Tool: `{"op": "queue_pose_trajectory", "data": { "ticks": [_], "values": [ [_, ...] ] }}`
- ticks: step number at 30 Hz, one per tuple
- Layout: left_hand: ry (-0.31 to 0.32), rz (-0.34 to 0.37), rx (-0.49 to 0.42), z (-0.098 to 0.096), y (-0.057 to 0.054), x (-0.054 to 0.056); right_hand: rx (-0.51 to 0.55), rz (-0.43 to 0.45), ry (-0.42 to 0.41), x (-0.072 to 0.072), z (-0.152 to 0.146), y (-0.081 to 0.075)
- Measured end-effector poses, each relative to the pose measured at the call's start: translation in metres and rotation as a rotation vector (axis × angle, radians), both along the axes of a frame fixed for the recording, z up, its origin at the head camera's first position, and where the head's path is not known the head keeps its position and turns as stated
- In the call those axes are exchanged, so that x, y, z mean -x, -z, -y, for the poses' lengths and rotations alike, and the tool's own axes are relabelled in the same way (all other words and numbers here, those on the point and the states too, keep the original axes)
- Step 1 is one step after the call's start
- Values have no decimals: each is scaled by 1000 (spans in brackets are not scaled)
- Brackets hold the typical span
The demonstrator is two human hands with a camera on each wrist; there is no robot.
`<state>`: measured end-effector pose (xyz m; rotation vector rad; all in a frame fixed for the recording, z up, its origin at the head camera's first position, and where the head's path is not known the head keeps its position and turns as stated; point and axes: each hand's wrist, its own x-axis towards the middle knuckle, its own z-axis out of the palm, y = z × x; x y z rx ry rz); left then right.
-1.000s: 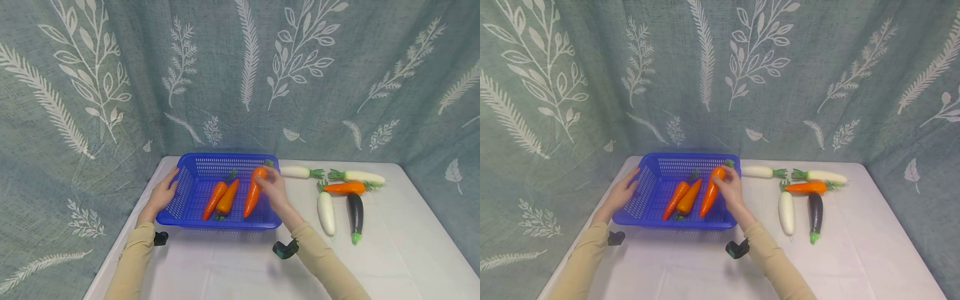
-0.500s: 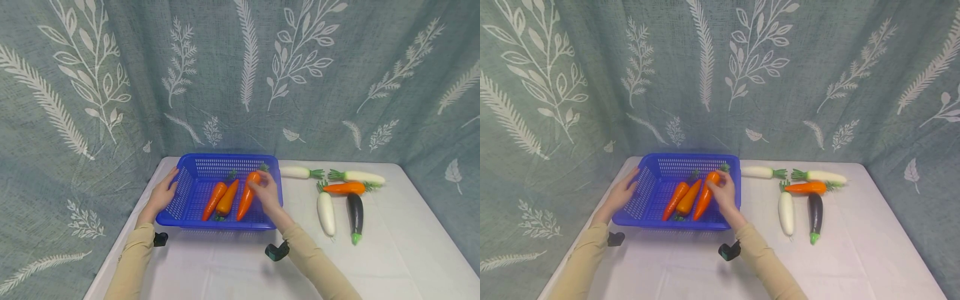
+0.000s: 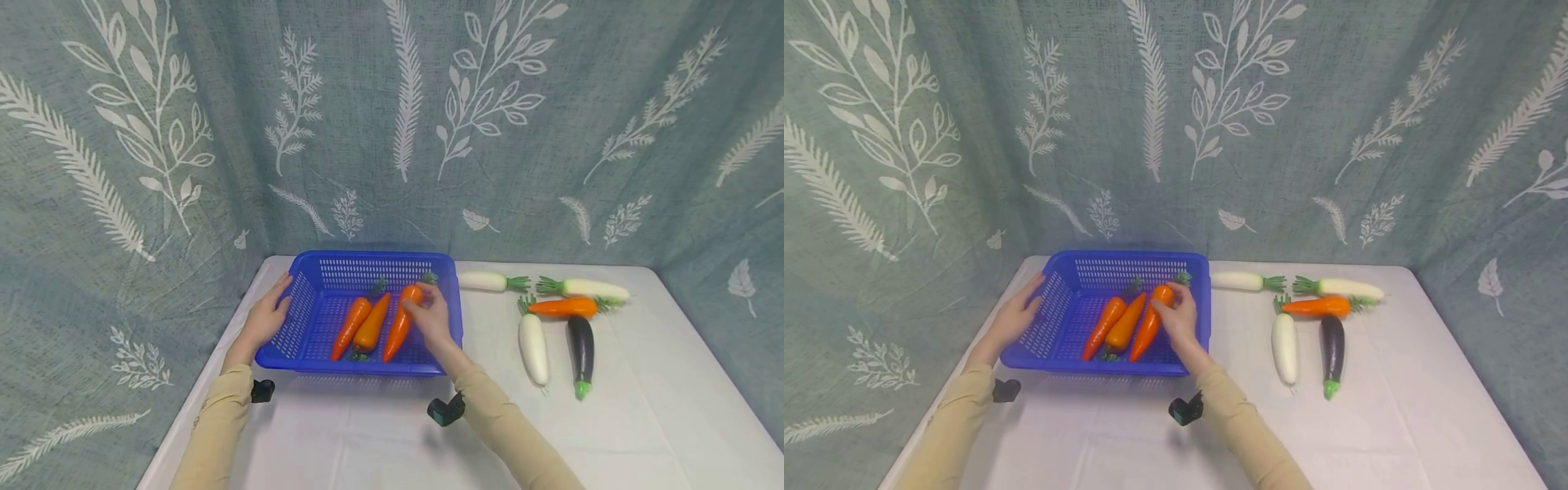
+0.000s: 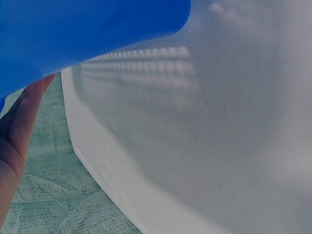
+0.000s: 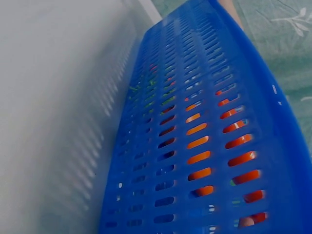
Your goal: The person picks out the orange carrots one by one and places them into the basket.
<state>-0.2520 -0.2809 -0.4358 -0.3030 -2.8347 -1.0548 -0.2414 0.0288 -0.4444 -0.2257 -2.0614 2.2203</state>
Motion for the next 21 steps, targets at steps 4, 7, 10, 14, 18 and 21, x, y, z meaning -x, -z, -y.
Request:
{"op": "queue_pose_trajectory", "data": {
  "ticks": [4,7,10,14,18,21],
  "values": [
    [3,-9,-2,0,1,1,-12,0,3,1,3,2],
    [5,-13,-7,0,2,1,-42,3,10,3,7,5],
    [4,-13,-11,0,3,2,-80,12,21,5,12,6],
    [0,-3,-11,1,3,2,-111,22,34,8,19,6],
    [0,16,-11,1,1,2,-140,35,45,9,24,5],
    [-1,26,-11,0,1,1,-193,41,52,11,26,5]
  ]
}}
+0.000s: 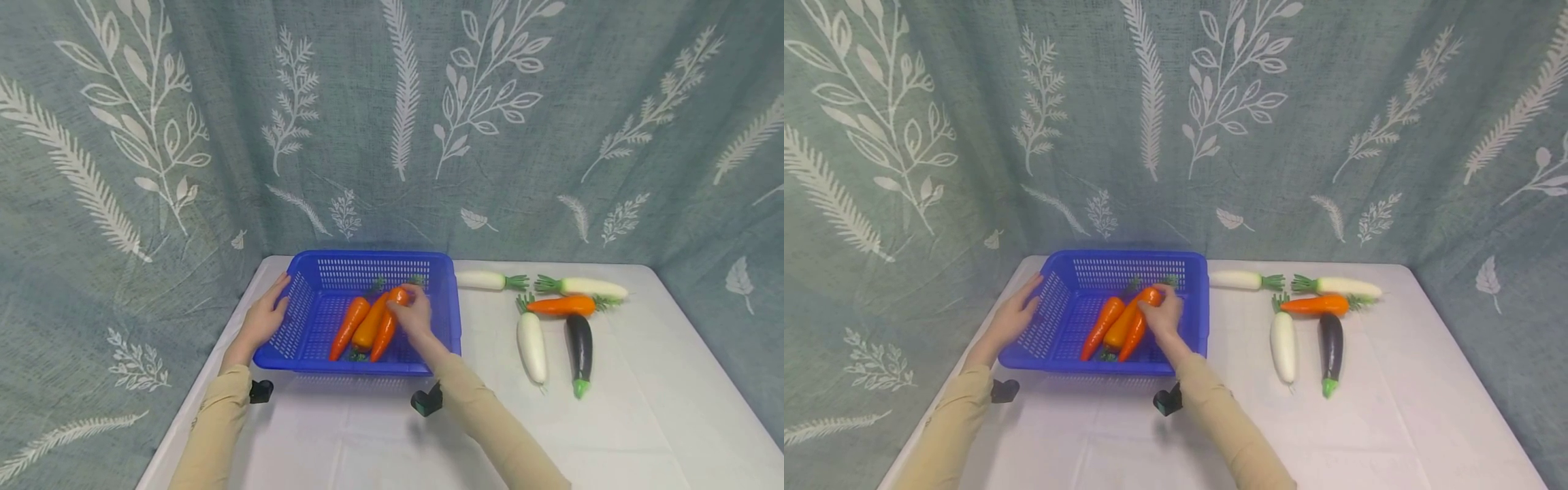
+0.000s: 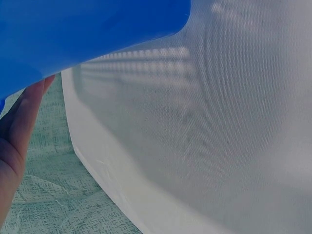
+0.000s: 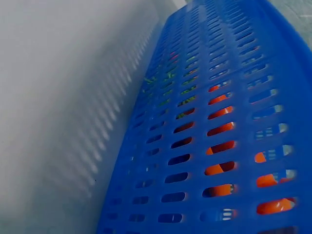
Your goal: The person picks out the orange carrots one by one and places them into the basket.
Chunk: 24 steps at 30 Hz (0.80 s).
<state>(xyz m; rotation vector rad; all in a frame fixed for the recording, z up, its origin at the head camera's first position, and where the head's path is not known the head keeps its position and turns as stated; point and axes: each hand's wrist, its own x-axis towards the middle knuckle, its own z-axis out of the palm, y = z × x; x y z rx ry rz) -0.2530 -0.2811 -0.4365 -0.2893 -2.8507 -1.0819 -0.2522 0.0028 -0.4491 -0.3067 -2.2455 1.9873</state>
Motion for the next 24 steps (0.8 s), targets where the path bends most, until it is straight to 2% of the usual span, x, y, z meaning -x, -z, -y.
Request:
{"op": "queue_pose_trajectory", "data": {
  "ticks": [9,18,20,22,24],
  "values": [
    [-3,-10,4,0,0,0,-149,24,-2,6,5,4],
    [-6,-7,2,-1,0,0,-186,51,-16,12,4,12],
    [-7,-15,3,-1,0,-1,-219,44,-28,18,5,23],
    [-6,-21,-3,-2,-1,-2,-249,30,-23,36,6,52],
    [-6,-26,-7,-2,-1,-2,-263,27,-29,57,7,89]
  ]
}}
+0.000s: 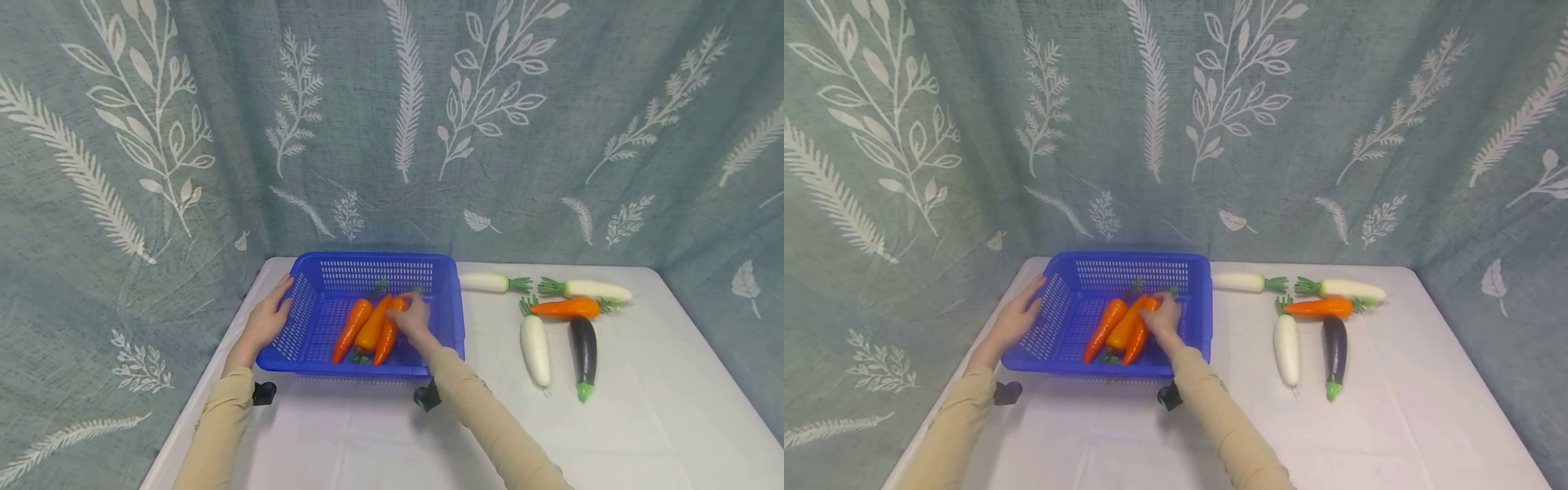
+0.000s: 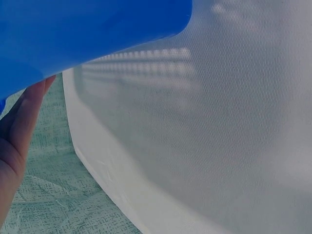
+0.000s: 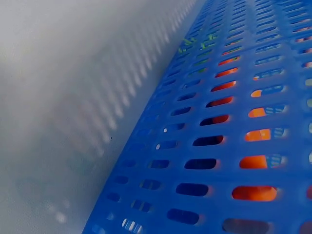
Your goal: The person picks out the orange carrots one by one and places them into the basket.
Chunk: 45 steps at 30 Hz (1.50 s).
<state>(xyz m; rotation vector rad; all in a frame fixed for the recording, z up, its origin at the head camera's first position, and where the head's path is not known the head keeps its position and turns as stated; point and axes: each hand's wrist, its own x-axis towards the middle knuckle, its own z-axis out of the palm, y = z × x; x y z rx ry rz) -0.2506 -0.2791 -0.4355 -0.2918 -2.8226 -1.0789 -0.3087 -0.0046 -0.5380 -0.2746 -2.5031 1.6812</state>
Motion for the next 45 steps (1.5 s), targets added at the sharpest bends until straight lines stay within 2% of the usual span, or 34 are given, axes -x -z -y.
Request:
{"op": "queue_pose_trajectory", "data": {
  "ticks": [3,4,5,8,10,12,15,17,19,22,26,29,34,36,37,40,41,42,44,45],
  "values": [
    [3,5,-2,-2,0,1,19,8,-22,26,-1,46],
    [4,8,-2,-2,0,1,48,50,-43,29,-2,48],
    [4,11,-1,-2,1,2,73,80,-68,30,-4,51],
    [3,20,-2,-1,1,2,93,85,-57,31,-3,53],
    [0,24,2,0,1,3,141,147,-91,25,-4,41],
    [0,22,8,1,1,2,172,149,-85,20,-3,34],
    [1,19,18,2,1,1,247,229,-113,7,-4,13],
    [1,16,17,2,2,1,256,211,-92,9,-2,18],
    [-1,17,16,2,2,1,278,238,-103,11,-3,20],
    [-4,20,13,2,3,2,299,223,-67,26,-1,46],
    [-4,25,11,2,2,2,321,239,-34,39,0,65],
    [-4,26,10,2,2,2,346,206,-48,31,-2,55],
    [0,33,5,1,0,1,331,276,-32,-8,-4,-19],
    [1,38,5,0,-1,1,300,339,-15,-20,-3,-45],
    [2,38,5,0,-1,1,298,342,-10,-24,-3,-50],
    [1,37,5,0,-1,1,310,300,-19,-21,-4,-41],
    [0,36,6,1,-1,1,325,263,-29,-16,-4,-27],
    [1,34,7,1,-1,1,338,264,-39,-13,-5,-21],
    [-1,32,8,1,0,2,366,239,-67,2,-5,6],
    [1,31,10,1,0,2,360,277,-73,7,-4,11]
  ]
}}
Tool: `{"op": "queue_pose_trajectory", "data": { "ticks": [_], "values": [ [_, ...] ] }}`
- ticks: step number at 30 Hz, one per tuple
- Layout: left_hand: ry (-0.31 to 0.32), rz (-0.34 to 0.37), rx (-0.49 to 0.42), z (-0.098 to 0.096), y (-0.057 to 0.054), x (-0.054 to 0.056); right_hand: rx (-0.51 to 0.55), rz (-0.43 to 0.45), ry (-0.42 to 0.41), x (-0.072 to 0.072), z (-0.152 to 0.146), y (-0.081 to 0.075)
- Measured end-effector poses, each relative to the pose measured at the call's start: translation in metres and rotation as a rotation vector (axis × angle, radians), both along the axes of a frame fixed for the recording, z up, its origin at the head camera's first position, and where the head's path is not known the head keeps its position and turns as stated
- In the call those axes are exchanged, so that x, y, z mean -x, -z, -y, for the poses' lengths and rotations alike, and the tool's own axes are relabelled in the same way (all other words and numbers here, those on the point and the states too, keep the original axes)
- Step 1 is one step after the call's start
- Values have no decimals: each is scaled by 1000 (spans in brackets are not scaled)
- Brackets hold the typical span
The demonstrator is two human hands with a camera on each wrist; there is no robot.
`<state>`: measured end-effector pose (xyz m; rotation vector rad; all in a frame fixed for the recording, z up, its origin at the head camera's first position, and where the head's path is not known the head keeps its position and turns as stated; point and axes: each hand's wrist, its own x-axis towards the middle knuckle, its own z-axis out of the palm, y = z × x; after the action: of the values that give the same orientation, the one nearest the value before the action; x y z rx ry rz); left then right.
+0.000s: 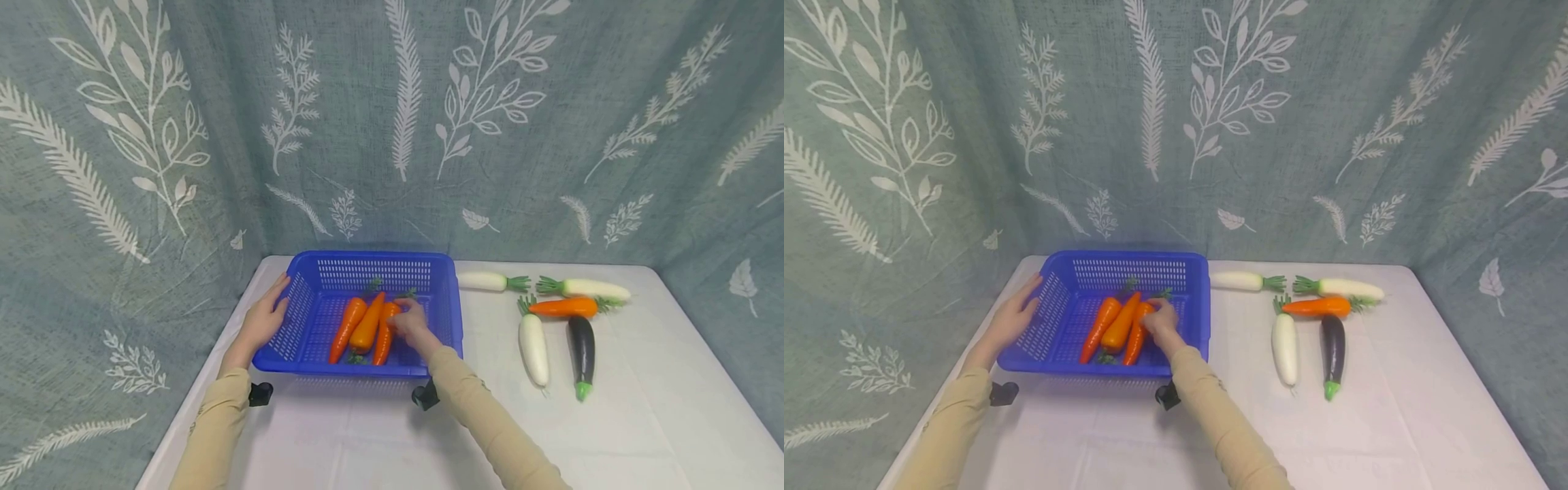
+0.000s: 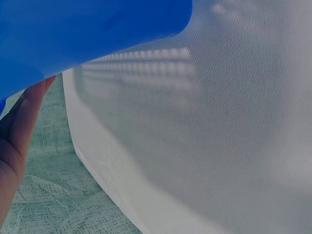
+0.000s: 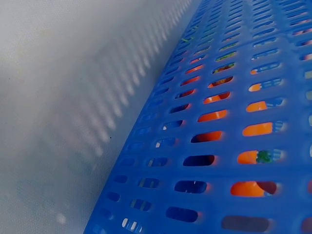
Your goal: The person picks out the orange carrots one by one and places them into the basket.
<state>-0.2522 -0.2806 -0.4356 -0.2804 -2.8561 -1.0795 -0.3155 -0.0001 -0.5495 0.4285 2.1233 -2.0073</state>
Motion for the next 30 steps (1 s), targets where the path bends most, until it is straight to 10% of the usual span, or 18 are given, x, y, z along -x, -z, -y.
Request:
{"op": "queue_pose_trajectory", "data": {
  "ticks": [3,8,10,13,16,30],
  "values": [
    [3,-2,5,0,1,0,31,-5,-15,22,2,38],
    [2,-7,8,0,2,2,49,-6,-15,99,8,167],
    [1,-8,10,0,2,1,44,13,-16,115,8,192],
    [0,-13,14,-1,1,1,32,37,-14,116,8,191],
    [4,-29,13,-2,1,0,26,46,-6,94,8,155],
    [0,-32,11,-4,-3,-2,-4,35,-13,101,10,165]
  ]
}}
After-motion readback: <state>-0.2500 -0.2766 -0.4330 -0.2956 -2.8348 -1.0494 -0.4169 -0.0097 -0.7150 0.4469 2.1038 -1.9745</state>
